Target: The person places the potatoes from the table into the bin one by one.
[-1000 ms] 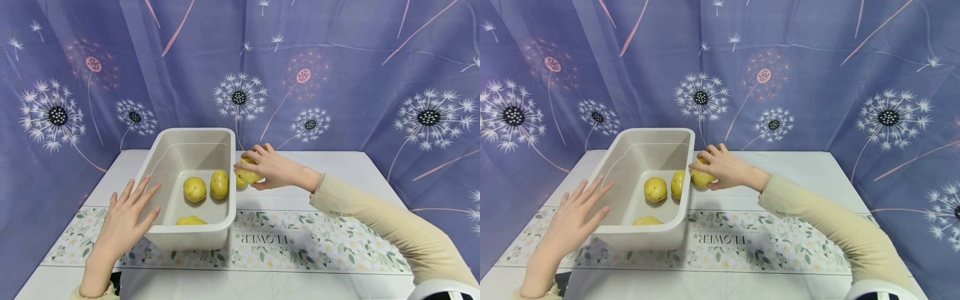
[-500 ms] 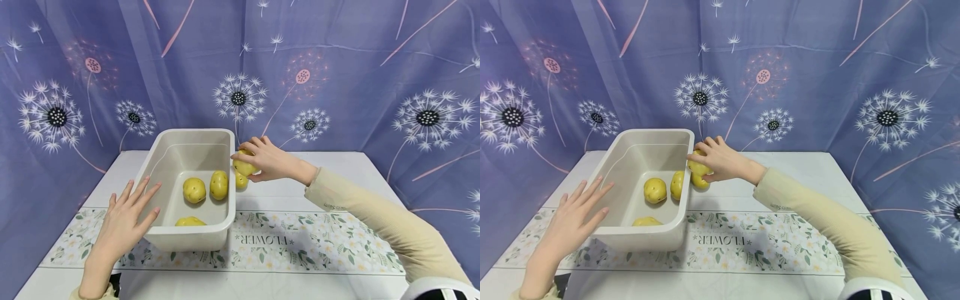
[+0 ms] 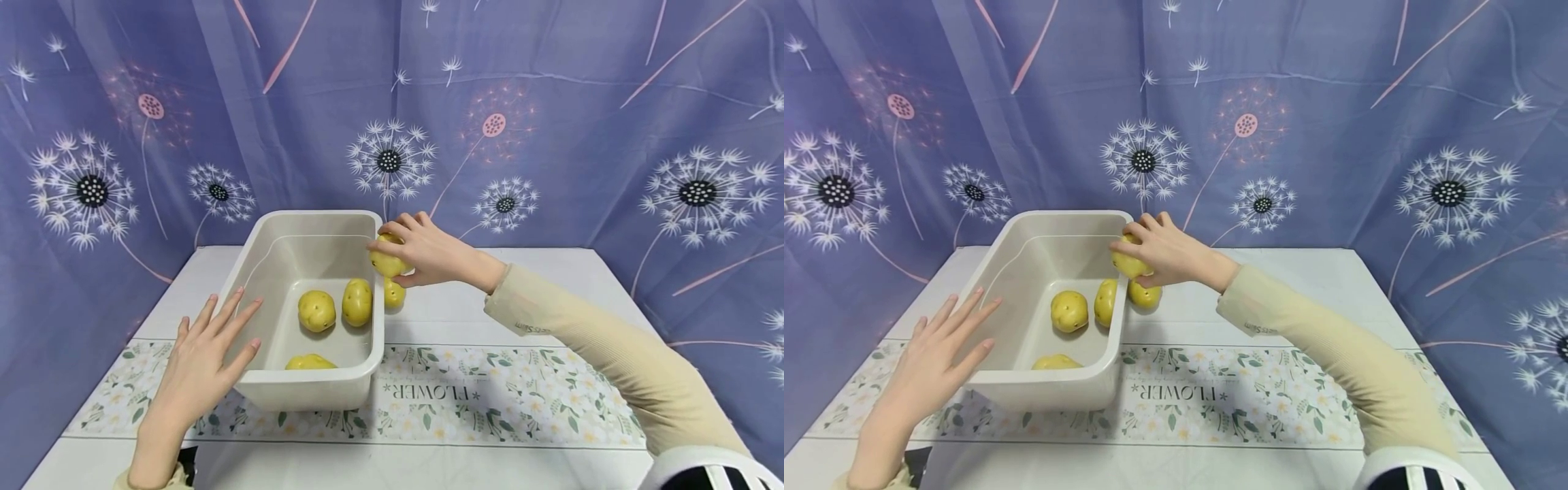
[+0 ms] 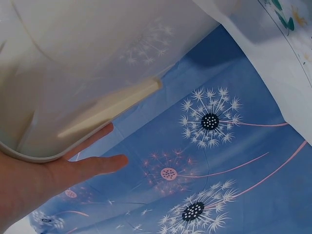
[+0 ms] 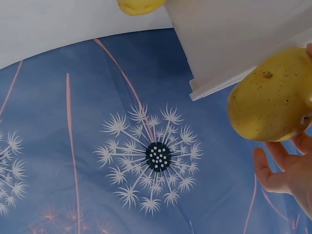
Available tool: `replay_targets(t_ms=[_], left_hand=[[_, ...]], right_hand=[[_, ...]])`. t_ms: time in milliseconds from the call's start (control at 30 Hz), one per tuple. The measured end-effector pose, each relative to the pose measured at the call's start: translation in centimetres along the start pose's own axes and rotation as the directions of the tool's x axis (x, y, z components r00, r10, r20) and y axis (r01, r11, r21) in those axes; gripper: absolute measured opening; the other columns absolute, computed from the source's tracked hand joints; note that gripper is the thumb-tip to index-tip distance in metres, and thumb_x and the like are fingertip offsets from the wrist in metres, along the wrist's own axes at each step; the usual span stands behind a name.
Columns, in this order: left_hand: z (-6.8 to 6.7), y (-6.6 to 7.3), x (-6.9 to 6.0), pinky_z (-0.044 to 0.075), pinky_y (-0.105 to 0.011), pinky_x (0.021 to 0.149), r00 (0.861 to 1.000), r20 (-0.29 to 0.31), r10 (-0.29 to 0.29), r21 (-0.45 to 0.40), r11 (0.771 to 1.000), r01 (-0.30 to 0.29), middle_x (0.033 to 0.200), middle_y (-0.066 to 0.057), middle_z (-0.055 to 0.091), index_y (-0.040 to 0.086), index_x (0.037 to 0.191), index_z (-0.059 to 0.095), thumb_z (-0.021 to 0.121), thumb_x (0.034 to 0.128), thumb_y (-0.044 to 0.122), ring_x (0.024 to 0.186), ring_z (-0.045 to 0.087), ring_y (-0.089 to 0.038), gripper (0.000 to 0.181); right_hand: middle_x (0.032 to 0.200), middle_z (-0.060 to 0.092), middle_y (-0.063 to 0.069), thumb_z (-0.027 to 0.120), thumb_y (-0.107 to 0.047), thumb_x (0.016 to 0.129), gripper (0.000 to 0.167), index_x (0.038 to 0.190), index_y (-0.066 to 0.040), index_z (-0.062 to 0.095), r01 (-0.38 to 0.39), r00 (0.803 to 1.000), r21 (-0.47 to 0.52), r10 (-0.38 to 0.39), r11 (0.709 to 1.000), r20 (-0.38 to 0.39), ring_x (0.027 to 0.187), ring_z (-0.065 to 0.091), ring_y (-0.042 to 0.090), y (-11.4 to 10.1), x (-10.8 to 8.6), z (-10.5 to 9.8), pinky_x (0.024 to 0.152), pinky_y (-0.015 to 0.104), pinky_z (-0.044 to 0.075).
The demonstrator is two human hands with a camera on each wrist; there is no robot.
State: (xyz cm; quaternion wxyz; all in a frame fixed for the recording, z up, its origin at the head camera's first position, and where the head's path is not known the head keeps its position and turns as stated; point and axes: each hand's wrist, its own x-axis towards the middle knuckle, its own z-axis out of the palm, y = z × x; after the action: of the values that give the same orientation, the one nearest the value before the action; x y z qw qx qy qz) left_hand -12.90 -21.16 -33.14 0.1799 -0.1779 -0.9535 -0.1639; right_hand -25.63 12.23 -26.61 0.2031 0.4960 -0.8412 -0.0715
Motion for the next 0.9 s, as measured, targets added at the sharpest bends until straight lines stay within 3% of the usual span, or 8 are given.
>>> replay_targets(t_ms=[367,900], left_hand=[[0.0,0.0,-0.1,0.011,-0.073,0.095,1.000,0.005,-0.005,-0.009,1.000,0.005,0.146,-0.010,0.029,0.026,0.137,0.036,0.049,0.0886,0.036,0.135,0.016,-0.040,0.052],[0.0,0.0,0.0,0.014,-0.072,0.094,1.000,0.002,-0.002,-0.011,1.000,0.002,0.146,-0.010,0.029,0.026,0.137,0.037,0.050,0.0886,0.036,0.136,0.016,-0.039,0.051]], right_hand=[[0.123,0.048,0.009,0.065,-0.038,0.074,0.062,0.130,-0.021,0.046,-0.008,0.999,0.054,0.005,0.999,0.038,0.096,0.041,0.024,-0.4,1.8,-0.1,0.074,0.038,0.032],[0.121,0.049,0.008,0.066,-0.039,0.074,0.060,0.129,-0.022,0.048,-0.019,0.999,0.048,0.017,0.999,0.043,0.096,0.041,0.025,-0.8,4.4,0.2,0.073,0.038,0.033]])
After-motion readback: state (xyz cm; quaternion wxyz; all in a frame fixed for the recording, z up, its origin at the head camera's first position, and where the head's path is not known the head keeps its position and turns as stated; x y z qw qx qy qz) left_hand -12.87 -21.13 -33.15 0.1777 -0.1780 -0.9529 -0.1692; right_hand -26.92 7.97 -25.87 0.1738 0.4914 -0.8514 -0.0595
